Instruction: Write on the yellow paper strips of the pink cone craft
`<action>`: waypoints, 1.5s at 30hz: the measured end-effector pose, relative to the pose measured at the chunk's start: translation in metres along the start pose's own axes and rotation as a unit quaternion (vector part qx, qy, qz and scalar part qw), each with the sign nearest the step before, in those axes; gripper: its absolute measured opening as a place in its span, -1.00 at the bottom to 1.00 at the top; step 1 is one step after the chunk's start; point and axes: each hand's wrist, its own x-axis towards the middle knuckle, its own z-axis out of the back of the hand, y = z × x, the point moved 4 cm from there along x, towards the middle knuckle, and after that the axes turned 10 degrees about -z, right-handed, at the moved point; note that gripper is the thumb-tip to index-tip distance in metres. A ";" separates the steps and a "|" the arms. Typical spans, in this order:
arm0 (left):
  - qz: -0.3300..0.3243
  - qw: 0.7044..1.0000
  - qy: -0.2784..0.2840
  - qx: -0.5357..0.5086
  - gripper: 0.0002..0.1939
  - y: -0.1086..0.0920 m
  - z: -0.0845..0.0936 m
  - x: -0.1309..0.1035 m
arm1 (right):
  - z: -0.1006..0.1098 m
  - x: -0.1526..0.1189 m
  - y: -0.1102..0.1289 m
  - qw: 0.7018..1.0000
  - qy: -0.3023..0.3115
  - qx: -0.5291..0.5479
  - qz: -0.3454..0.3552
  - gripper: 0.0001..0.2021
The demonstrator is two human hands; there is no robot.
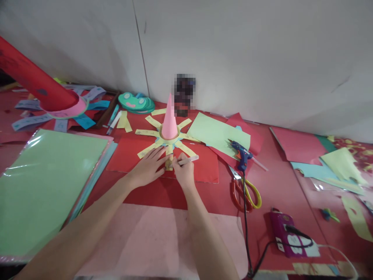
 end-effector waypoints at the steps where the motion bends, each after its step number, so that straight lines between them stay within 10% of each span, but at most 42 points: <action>1: 0.001 1.000 0.000 -0.001 -0.50 0.000 0.000 0.000 | 0.000 0.000 0.000 1.000 0.000 0.000 -0.002 -0.66; 45: 0.002 1.000 -0.001 -0.016 -0.52 0.000 0.001 0.000 | 0.000 -0.002 0.004 1.000 0.011 0.022 0.008 -0.63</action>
